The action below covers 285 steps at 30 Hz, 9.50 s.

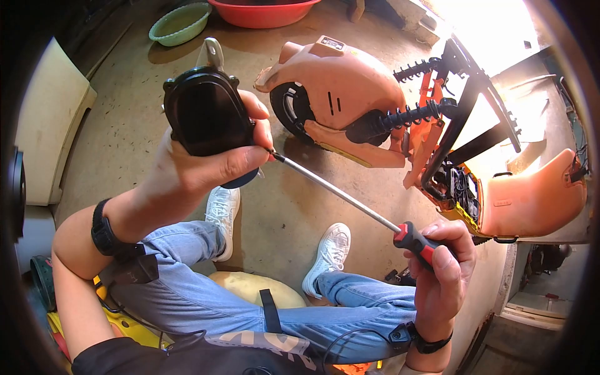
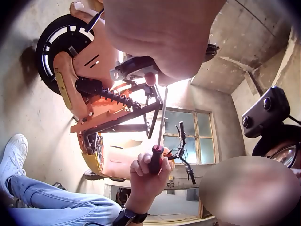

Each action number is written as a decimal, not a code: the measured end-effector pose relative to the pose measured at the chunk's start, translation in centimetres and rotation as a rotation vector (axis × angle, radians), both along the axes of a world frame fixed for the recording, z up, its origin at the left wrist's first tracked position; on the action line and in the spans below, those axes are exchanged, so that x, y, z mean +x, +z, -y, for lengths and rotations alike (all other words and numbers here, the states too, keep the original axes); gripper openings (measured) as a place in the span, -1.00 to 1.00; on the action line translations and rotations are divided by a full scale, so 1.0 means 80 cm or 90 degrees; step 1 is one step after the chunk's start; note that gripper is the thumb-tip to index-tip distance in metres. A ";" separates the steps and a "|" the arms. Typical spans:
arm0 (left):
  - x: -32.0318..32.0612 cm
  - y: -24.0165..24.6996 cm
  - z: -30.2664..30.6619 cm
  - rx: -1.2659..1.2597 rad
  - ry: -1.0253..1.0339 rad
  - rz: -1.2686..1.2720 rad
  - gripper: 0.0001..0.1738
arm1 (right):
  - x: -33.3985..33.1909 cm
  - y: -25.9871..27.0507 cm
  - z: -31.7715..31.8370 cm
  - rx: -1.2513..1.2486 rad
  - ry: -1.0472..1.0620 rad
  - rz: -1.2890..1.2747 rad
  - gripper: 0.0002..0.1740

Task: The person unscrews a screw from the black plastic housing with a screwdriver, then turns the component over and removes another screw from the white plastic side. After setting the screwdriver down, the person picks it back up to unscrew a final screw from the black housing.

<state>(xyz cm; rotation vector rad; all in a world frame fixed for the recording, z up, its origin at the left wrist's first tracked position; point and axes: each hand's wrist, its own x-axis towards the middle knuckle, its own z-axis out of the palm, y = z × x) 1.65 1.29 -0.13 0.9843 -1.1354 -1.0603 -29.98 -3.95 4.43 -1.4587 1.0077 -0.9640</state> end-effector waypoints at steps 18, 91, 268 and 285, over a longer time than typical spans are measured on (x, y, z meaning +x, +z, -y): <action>-0.001 0.003 -0.008 0.037 -0.010 0.021 -0.59 | -0.005 -0.003 0.003 -0.074 0.031 -0.044 -0.63; -0.005 0.017 -0.001 -0.347 0.024 0.386 -0.52 | -0.005 0.006 0.000 -0.024 0.069 0.101 -0.43; -0.001 0.015 -0.007 -0.239 0.023 0.376 -0.43 | -0.009 -0.008 -0.001 -0.124 0.127 -0.055 -0.26; -0.003 0.016 -0.005 -0.203 0.013 0.421 -0.41 | -0.007 -0.012 0.009 -0.492 0.260 -0.214 -0.14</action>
